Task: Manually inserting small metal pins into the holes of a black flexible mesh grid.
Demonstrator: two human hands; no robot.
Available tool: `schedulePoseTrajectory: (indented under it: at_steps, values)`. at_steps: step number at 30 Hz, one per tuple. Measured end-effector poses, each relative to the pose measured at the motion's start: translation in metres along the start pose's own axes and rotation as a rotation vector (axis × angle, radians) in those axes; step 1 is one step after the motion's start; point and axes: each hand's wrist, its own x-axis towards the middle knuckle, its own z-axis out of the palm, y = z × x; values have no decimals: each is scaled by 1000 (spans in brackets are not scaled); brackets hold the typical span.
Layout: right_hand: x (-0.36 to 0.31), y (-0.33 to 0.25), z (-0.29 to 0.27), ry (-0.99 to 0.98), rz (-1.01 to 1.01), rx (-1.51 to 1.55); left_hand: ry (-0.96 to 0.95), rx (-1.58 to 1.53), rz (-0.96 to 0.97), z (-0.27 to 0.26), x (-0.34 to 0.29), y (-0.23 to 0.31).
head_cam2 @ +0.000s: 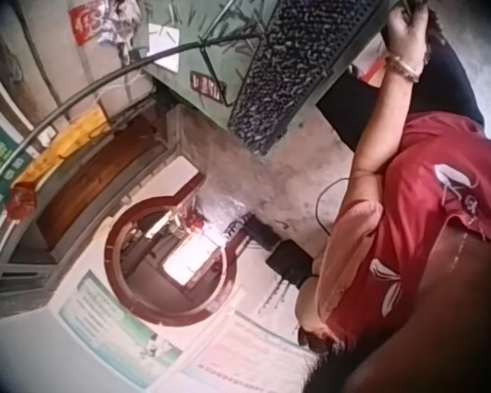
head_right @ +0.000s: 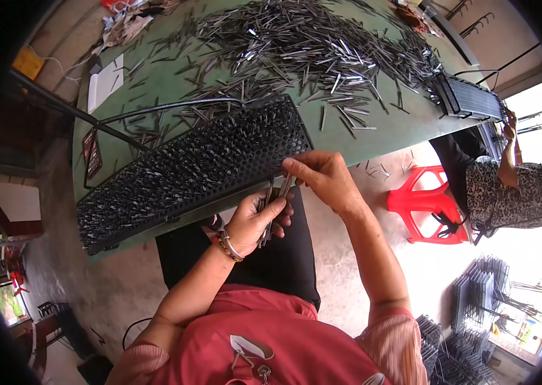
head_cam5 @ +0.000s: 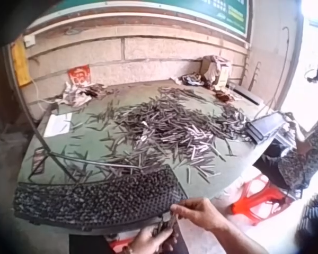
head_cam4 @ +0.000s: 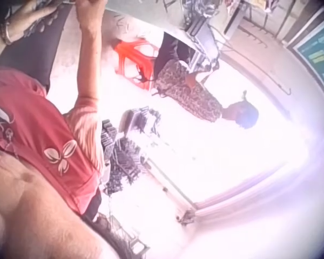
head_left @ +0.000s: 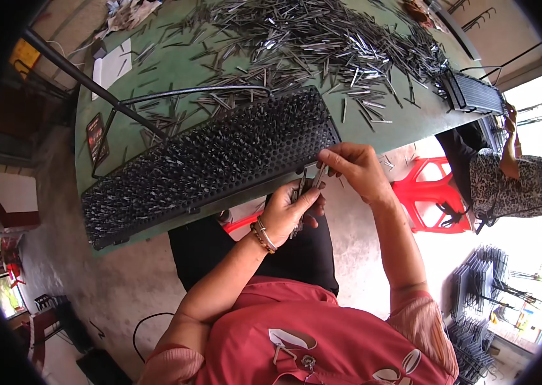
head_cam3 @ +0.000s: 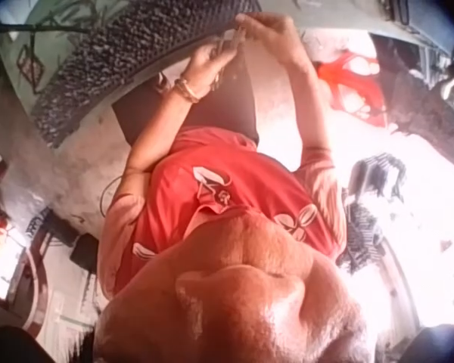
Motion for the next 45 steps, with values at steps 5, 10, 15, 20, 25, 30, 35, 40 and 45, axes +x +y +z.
schedulePoseTrajectory:
  at_steps: [5,10,15,20,25,30,35,40,45]
  values:
    - [15,-9,6,313,-254,-84,25,-10,-12,-6,-2,-3]
    - [35,-14,22,365,-528,-271,61,-97,-56,-4,-1,-2]
    - [42,-8,33,309,-539,-333,85,-79,-72,-6,-5,0]
    - [39,-13,39,354,-618,-332,62,-141,-121,-9,-6,4]
    - [45,-4,43,280,-650,-408,39,-173,-143,-11,-6,3]
    - [51,2,39,302,-840,-582,62,-186,-105,-14,-9,3]
    - [52,4,39,262,-932,-720,39,-167,-102,-15,-8,2]
    - [47,-5,38,336,-986,-802,49,-155,-94,-15,-9,1]
    - [10,-11,27,26,-414,-489,60,-133,-3,-12,-9,2]
